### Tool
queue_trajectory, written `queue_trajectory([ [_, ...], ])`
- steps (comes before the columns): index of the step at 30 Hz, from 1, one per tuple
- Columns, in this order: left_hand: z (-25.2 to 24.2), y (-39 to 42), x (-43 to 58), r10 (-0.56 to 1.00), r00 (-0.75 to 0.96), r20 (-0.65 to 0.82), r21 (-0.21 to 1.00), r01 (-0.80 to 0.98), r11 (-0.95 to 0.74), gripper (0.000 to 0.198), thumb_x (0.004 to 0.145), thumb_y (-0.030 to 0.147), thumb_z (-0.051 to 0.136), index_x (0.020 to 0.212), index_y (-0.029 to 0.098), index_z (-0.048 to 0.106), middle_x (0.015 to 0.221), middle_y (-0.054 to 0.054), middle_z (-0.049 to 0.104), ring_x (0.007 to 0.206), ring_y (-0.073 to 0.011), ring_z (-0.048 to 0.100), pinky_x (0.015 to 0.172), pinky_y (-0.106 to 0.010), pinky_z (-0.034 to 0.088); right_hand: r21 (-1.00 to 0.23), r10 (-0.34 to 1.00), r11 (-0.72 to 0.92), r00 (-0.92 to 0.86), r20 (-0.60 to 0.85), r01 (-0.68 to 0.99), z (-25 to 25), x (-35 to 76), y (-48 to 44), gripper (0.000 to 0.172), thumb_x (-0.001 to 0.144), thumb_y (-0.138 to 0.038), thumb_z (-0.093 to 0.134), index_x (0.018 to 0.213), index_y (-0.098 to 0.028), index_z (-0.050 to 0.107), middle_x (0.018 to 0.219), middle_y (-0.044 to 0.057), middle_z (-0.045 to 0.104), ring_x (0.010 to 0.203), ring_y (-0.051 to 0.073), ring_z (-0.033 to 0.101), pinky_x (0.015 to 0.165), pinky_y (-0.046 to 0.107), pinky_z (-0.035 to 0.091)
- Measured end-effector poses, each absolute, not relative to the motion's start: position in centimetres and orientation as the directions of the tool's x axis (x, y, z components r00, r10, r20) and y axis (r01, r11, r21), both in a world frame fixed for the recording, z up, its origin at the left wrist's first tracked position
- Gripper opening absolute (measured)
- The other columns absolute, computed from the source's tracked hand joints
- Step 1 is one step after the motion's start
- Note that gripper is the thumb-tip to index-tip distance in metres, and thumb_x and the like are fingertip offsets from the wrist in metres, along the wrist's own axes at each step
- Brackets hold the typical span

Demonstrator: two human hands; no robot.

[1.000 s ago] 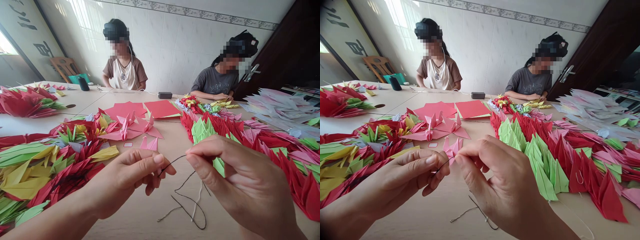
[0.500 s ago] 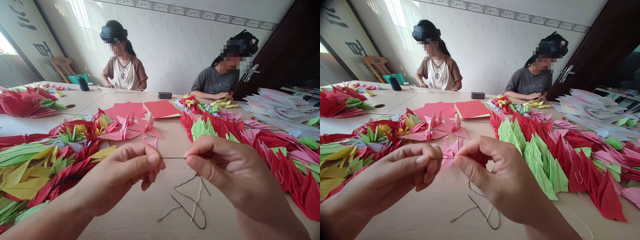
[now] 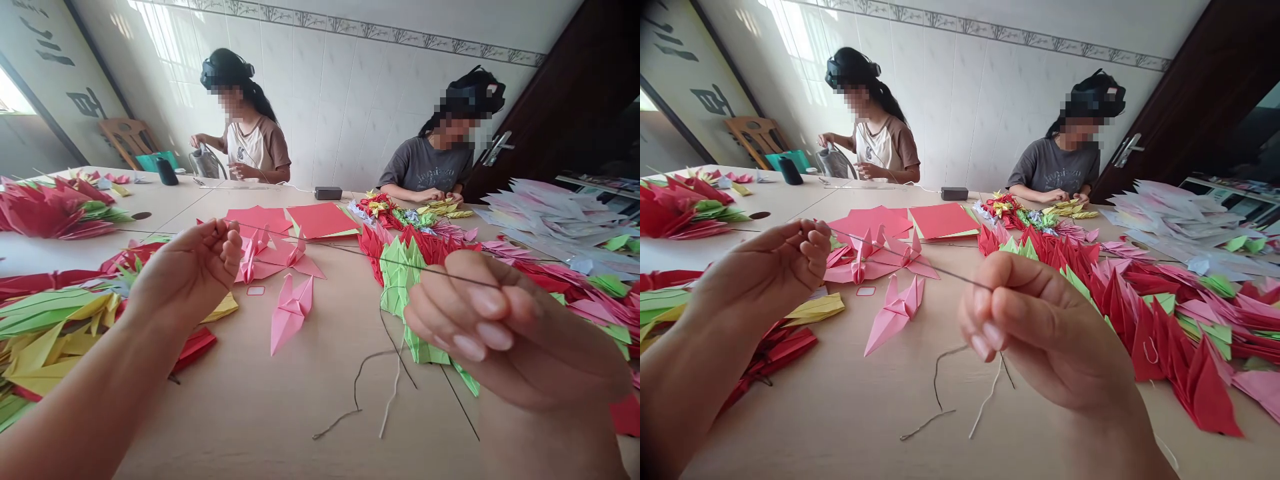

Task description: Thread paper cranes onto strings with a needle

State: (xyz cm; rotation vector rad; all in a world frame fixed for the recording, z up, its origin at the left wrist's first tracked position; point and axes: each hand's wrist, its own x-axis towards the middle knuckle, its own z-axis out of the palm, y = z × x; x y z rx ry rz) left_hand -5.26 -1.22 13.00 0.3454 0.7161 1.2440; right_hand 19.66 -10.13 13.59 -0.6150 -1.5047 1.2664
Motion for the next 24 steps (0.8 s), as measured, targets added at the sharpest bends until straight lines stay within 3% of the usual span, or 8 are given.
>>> queue_trajectory([
  [6,10.1,3.2,-6.1,0.901,-0.095,-0.423,0.59,-0.783,0.195,0.033,0.097,0.001,0.028,0.084,0.015,0.055,0.072,0.002,0.064,0.066,-0.0008,0.063,0.06,-0.004,0.057,-0.896,0.894,0.379,-0.16,0.419,-0.232,14.5,20.7,-10.7,0.044,0.082,-0.041,0.077,0.061,-0.022,0.044,0.052,-0.008,0.025,0.037,0.007,0.022,0.036,0.019,0.034],
  [10,9.4,4.0,-6.3,0.896,-0.217,-0.389,0.61,-0.789,0.074,0.034,0.098,0.002,0.029,0.077,0.015,0.053,0.065,0.004,0.059,0.064,-0.0019,0.063,0.065,-0.009,0.059,-0.869,0.915,0.349,-0.071,0.397,-0.351,14.2,21.5,-11.3,0.029,0.08,-0.039,0.081,0.067,-0.026,0.058,0.054,-0.007,0.029,0.038,0.008,0.028,0.035,0.02,0.031],
  [14,9.2,3.9,-6.5,0.894,-0.322,-0.311,0.642,-0.765,-0.053,0.012,0.097,0.017,0.05,0.094,0.012,0.06,0.084,-0.001,0.064,0.067,-0.0092,0.063,0.057,-0.021,0.057,-0.806,0.915,0.321,-0.057,0.399,-0.498,13.7,22.4,-11.9,0.017,0.081,-0.034,0.081,0.073,-0.031,0.066,0.053,-0.006,0.032,0.038,0.009,0.028,0.036,0.024,0.03],
  [16,9.0,4.1,-6.6,0.892,-0.364,-0.267,0.671,-0.735,-0.099,0.019,0.093,0.027,0.059,0.107,0.013,0.061,0.095,-0.004,0.065,0.071,-0.013,0.064,0.059,-0.027,0.056,-0.806,0.912,0.304,-0.088,0.4,-0.508,13.6,22.5,-12.1,0.015,0.083,-0.032,0.079,0.075,-0.032,0.067,0.053,-0.006,0.034,0.039,0.009,0.03,0.038,0.025,0.031],
  [20,9.1,3.8,-6.1,0.874,-0.478,-0.085,0.767,-0.591,-0.249,0.009,0.093,0.013,0.054,0.088,0.013,0.062,0.087,-0.002,0.064,0.072,-0.0099,0.061,0.059,-0.019,0.049,-0.869,0.879,0.303,-0.238,0.414,-0.392,13.3,21.3,-12.1,0.009,0.089,-0.033,0.073,0.082,-0.028,0.07,0.054,-0.006,0.044,0.043,0.008,0.038,0.042,0.023,0.033],
  [22,9.7,2.4,-5.6,0.856,-0.51,0.082,0.79,-0.491,-0.368,0.017,0.089,0.004,0.054,0.081,0.016,0.062,0.085,0.0,0.066,0.073,-0.0069,0.059,0.059,-0.014,0.045,-0.928,0.874,0.277,-0.335,0.352,-0.251,12.9,20.0,-12.0,0.008,0.09,-0.031,0.072,0.084,-0.026,0.07,0.061,-0.004,0.054,0.05,0.009,0.044,0.046,0.022,0.037],
  [24,10.3,-0.2,-5.1,0.87,-0.435,0.233,0.799,-0.425,-0.426,0.016,0.086,0.005,0.057,0.085,0.018,0.067,0.087,-0.001,0.069,0.069,-0.0072,0.059,0.06,-0.015,0.045,-0.965,0.877,0.253,-0.403,0.26,-0.07,12.5,18.6,-11.9,0.008,0.089,-0.024,0.072,0.082,-0.023,0.069,0.069,-0.003,0.06,0.06,0.01,0.051,0.053,0.02,0.042],
])
